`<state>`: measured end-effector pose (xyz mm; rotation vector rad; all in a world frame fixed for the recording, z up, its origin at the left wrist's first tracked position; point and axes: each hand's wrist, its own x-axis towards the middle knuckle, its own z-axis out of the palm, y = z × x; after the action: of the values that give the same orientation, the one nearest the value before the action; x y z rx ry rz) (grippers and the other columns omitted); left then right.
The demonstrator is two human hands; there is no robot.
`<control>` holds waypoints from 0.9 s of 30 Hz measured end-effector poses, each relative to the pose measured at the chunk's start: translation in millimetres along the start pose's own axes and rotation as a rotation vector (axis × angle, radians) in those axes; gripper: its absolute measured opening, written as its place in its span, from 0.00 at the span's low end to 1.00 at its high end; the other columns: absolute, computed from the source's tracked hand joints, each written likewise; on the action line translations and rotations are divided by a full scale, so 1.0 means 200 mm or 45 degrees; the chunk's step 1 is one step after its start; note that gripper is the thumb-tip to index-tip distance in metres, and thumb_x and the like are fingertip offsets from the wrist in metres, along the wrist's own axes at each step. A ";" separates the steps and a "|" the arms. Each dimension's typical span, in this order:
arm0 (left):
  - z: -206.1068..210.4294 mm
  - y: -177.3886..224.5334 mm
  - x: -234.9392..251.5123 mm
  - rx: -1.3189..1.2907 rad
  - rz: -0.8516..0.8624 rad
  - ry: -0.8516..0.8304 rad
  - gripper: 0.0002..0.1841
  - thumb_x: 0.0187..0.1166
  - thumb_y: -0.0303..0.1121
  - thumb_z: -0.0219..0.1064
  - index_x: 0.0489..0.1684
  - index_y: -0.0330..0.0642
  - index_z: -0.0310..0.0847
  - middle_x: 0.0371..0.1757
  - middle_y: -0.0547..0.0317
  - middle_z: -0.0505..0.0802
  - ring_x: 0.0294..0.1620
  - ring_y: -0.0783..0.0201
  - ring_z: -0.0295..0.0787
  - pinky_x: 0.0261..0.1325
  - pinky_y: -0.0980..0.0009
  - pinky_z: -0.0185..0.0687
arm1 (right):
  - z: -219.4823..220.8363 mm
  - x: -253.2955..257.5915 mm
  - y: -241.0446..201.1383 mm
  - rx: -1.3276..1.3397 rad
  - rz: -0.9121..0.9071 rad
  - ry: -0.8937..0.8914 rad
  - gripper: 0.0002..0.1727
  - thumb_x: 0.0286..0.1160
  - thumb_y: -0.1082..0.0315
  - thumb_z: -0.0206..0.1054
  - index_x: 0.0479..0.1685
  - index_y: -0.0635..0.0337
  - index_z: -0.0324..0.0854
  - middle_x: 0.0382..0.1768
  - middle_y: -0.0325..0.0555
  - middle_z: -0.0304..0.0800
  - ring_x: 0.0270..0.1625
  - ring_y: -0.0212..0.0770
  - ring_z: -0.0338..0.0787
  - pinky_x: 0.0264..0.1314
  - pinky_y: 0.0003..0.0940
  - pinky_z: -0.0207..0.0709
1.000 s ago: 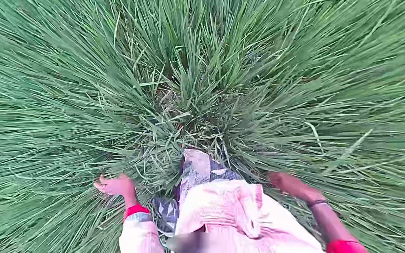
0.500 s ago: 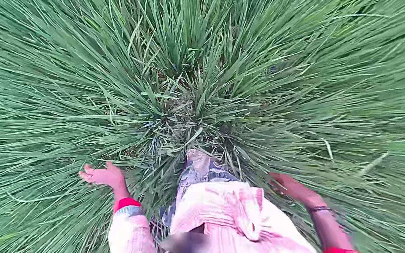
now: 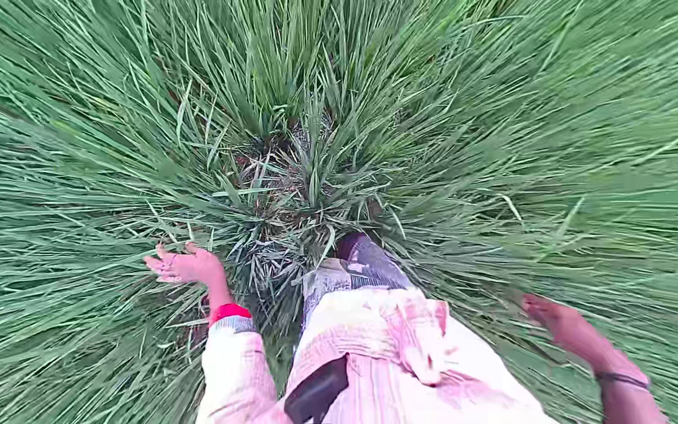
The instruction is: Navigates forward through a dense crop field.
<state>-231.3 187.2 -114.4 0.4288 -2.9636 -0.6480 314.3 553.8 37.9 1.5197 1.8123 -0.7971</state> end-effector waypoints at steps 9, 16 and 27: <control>-0.13 -0.12 0.16 0.073 0.041 0.088 0.33 0.84 0.38 0.56 0.88 0.30 0.59 0.91 0.24 0.53 0.95 0.33 0.42 0.92 0.43 0.38 | 0.01 0.18 -0.20 0.128 -0.107 0.020 0.20 0.93 0.67 0.53 0.73 0.71 0.77 0.62 0.72 0.87 0.64 0.66 0.87 0.72 0.63 0.72; -0.10 0.09 0.27 0.076 0.175 0.060 0.34 0.85 0.40 0.57 0.88 0.29 0.58 0.92 0.26 0.52 0.95 0.35 0.41 0.92 0.45 0.38 | 0.19 0.15 -0.15 0.262 -0.048 -0.106 0.21 0.91 0.70 0.55 0.74 0.74 0.75 0.68 0.72 0.83 0.70 0.64 0.85 0.77 0.58 0.70; -0.44 -0.35 0.16 0.184 -0.041 0.232 0.35 0.86 0.40 0.54 0.88 0.25 0.55 0.91 0.24 0.54 0.94 0.32 0.44 0.92 0.47 0.42 | -0.14 0.49 -0.53 0.023 -0.283 -0.081 0.21 0.94 0.64 0.50 0.70 0.70 0.79 0.61 0.72 0.86 0.65 0.68 0.86 0.73 0.66 0.70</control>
<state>-232.6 81.5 -64.3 0.5175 -2.8439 -0.3758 195.3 618.2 -17.1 1.3032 1.9536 -0.9574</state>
